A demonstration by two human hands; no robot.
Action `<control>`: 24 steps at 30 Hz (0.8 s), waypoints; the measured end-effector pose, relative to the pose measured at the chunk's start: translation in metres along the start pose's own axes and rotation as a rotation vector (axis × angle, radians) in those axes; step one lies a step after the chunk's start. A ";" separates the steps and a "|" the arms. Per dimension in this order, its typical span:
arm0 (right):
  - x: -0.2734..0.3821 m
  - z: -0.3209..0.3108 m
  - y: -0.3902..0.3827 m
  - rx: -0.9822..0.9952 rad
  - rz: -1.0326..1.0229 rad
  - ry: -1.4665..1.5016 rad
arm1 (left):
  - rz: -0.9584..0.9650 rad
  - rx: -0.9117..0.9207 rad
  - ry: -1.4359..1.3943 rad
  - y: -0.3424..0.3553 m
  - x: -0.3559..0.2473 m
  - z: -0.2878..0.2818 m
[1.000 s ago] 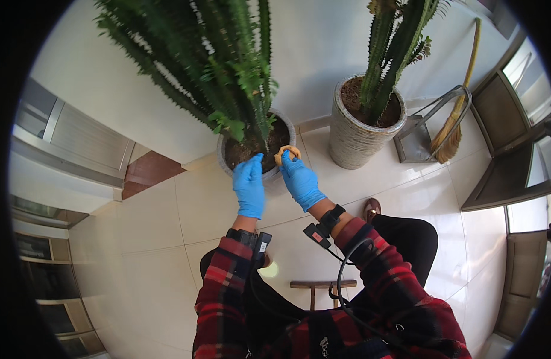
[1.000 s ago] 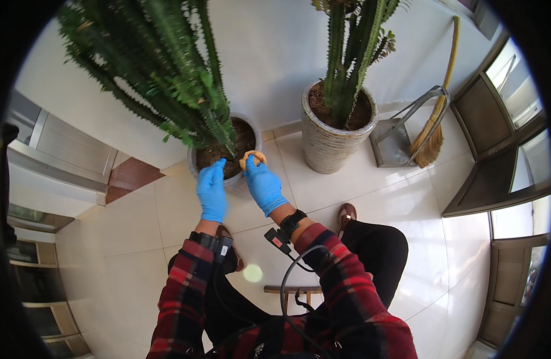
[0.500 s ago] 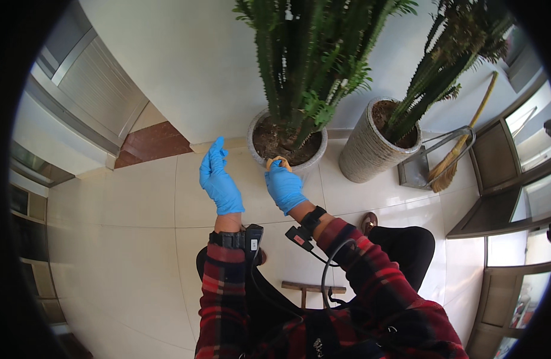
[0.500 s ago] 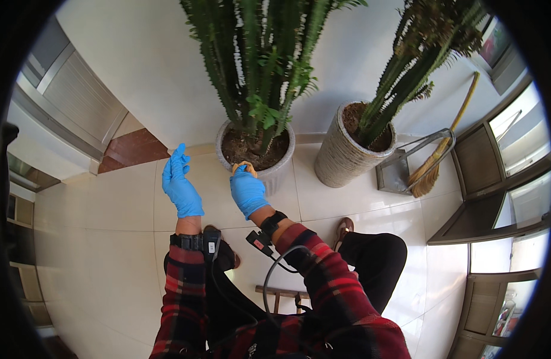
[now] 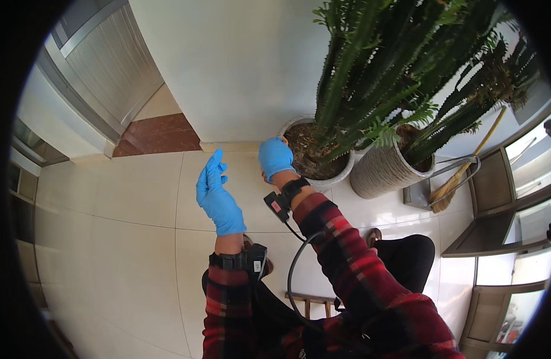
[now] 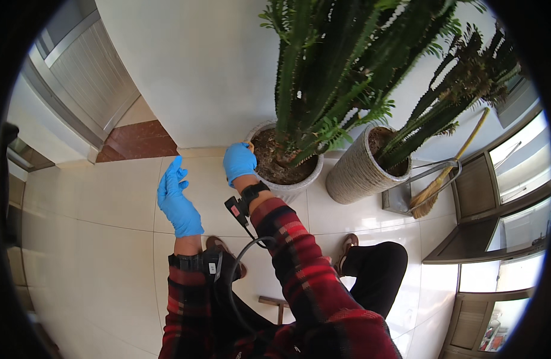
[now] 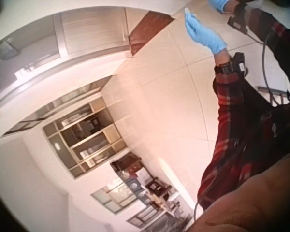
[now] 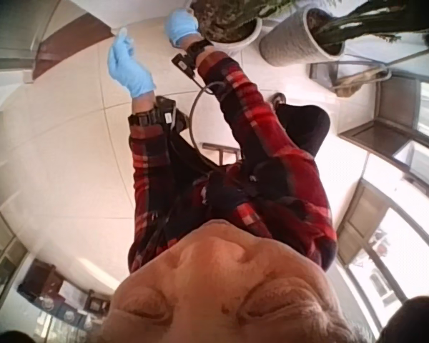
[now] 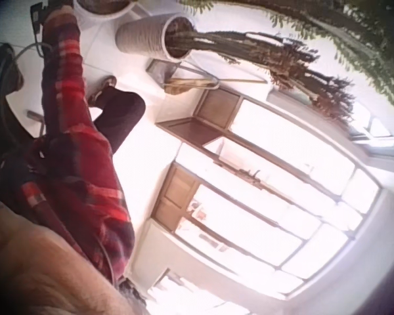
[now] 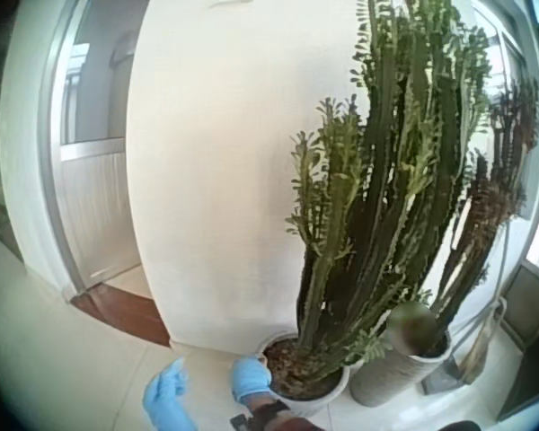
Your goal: The person wipes the exterior of two large potted cacti with a cloth, then sweeps the floor with a broom and dustpan, and finally wipes the floor and baseboard with the cloth. The person wears blue gloves throughout.
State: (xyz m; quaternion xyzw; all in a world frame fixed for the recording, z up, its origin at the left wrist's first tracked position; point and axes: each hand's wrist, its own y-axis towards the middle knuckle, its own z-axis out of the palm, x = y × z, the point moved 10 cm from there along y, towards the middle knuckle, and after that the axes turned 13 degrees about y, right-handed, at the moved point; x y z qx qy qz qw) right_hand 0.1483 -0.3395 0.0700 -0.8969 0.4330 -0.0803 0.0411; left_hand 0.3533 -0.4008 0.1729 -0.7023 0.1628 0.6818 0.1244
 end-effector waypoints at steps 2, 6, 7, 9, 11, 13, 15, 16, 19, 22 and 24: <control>0.000 -0.013 0.018 -0.114 -0.020 0.078 | 0.012 0.003 -0.027 0.003 -0.001 -0.004; -0.033 -0.032 0.044 -0.266 0.108 0.392 | -0.030 -0.009 0.020 0.007 0.003 -0.009; -0.050 -0.030 0.050 -0.229 0.220 0.467 | -0.016 -0.002 -0.005 0.008 0.002 -0.009; -0.076 -0.045 0.056 -0.321 0.283 0.550 | -0.046 -0.004 0.002 0.008 0.004 -0.009; -0.090 -0.055 0.063 -0.327 0.234 0.441 | -0.005 0.025 -0.052 0.009 -0.001 -0.005; -0.086 -0.055 0.070 -0.306 0.167 0.269 | 0.006 0.043 -0.078 0.008 -0.003 -0.001; -0.077 -0.044 0.071 -0.244 0.136 0.064 | -0.032 0.056 -0.068 0.007 0.000 0.004; -0.066 -0.046 0.067 -0.309 0.076 0.053 | 0.009 0.066 -0.109 0.008 -0.005 0.007; -0.040 -0.025 0.051 -0.239 0.052 -0.023 | -0.003 0.071 -0.115 0.005 -0.006 0.012; -0.022 -0.009 0.027 -0.147 -0.008 -0.115 | 0.006 0.067 -0.096 0.004 -0.007 0.013; -0.009 -0.021 0.002 -0.343 -0.084 -0.034 | -0.017 0.054 -0.078 0.004 -0.004 0.013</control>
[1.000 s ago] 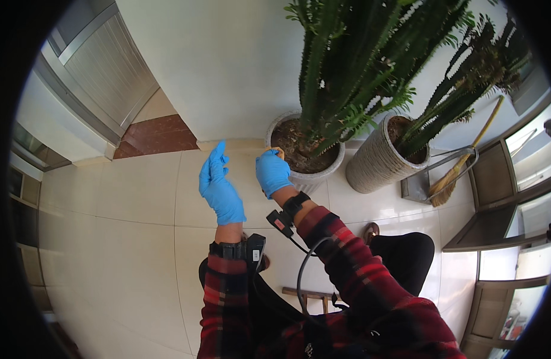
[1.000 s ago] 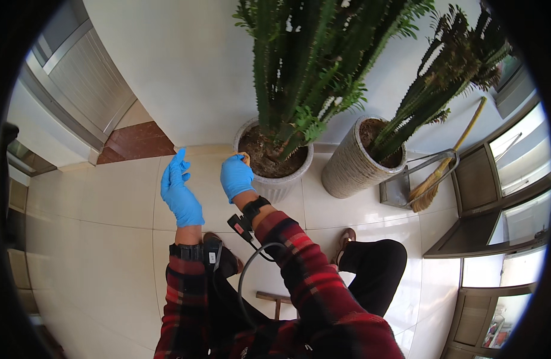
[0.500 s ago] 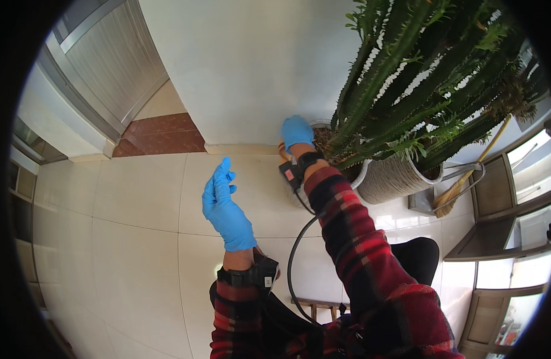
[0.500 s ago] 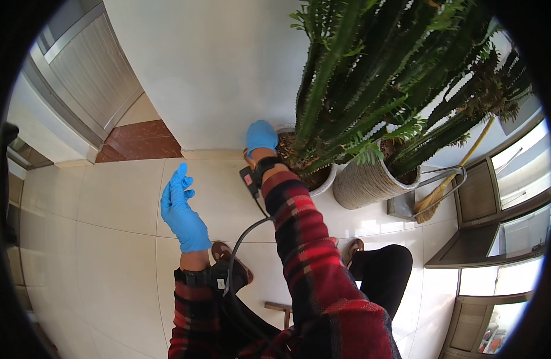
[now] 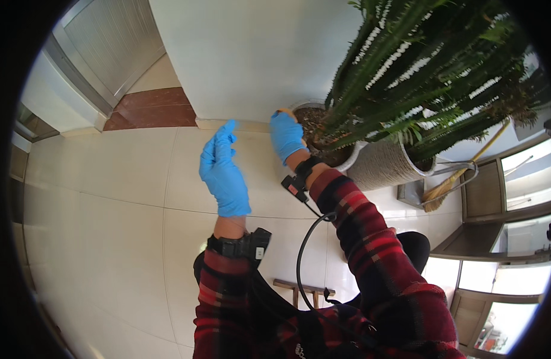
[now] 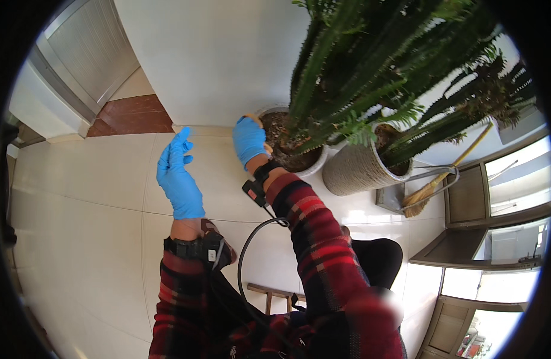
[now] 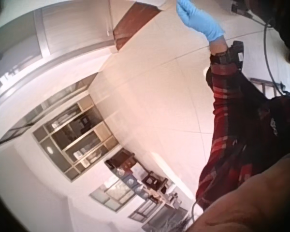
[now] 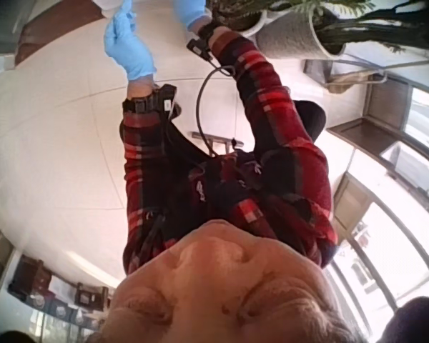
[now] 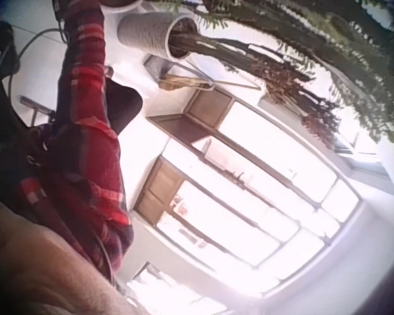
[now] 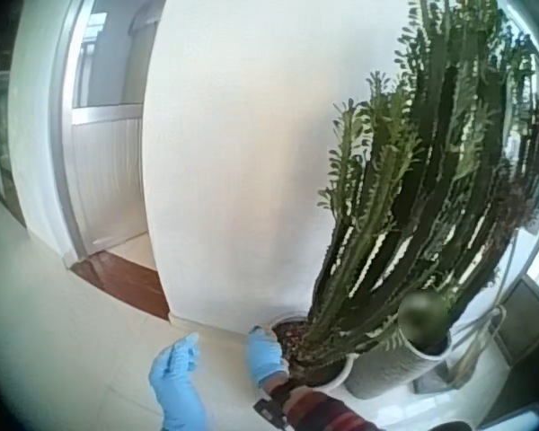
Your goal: The person wipes the exterior of two large potted cacti with a cloth, then sweeps the floor with a broom and dustpan, and finally wipes the floor and baseboard with the cloth. The person wears blue gloves throughout.
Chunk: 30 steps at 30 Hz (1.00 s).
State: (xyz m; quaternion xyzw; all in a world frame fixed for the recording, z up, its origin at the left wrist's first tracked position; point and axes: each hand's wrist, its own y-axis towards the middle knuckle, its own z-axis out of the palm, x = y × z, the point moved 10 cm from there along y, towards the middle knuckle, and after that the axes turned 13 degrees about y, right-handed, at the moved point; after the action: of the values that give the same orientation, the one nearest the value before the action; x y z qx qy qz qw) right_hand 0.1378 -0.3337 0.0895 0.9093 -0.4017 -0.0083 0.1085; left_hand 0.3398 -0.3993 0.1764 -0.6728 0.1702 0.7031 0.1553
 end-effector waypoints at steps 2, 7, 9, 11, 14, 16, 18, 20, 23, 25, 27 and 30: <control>0.002 -0.008 -0.024 -0.083 0.004 0.085 | 0.055 -0.002 -0.005 -0.002 -0.003 0.003; -0.004 -0.005 -0.083 0.031 -0.028 0.103 | 0.099 0.029 0.032 -0.008 -0.002 0.016; -0.009 -0.026 -0.108 -0.070 -0.073 0.136 | 0.052 0.040 0.072 -0.010 0.006 0.021; -0.022 -0.033 -0.129 -0.017 -0.077 0.119 | 0.104 0.074 0.058 -0.013 0.004 0.029; -0.053 -0.047 -0.158 0.005 -0.049 0.234 | 0.065 0.104 0.087 -0.015 0.014 0.040; -0.088 -0.039 -0.174 0.141 0.068 0.265 | 0.043 0.133 0.103 -0.018 0.023 0.050; -0.120 -0.053 -0.186 -0.035 0.116 0.438 | -0.015 0.161 0.156 -0.021 0.040 0.061; -0.163 -0.039 -0.193 -0.055 0.290 0.643 | 0.004 0.205 0.161 -0.024 0.052 0.079; -0.226 -0.033 -0.209 -0.313 0.553 0.701 | 0.014 0.247 0.161 -0.024 0.076 0.107; -0.262 -0.013 -0.226 -0.442 0.757 1.013 | 0.041 0.258 0.242 -0.023 0.093 0.122; -0.282 0.018 -0.235 -0.505 0.963 1.414 | 0.000 0.226 0.436 -0.020 0.115 0.131; -0.283 0.021 -0.201 -0.603 0.725 1.696 | -0.004 0.324 0.579 -0.023 0.139 0.157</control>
State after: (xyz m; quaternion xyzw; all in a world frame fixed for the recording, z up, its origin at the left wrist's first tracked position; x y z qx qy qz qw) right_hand 0.0910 0.0008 0.0076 0.3684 -0.4267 0.5815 0.5866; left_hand 0.2034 -0.3096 0.0429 -0.8116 0.3155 0.4462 0.2066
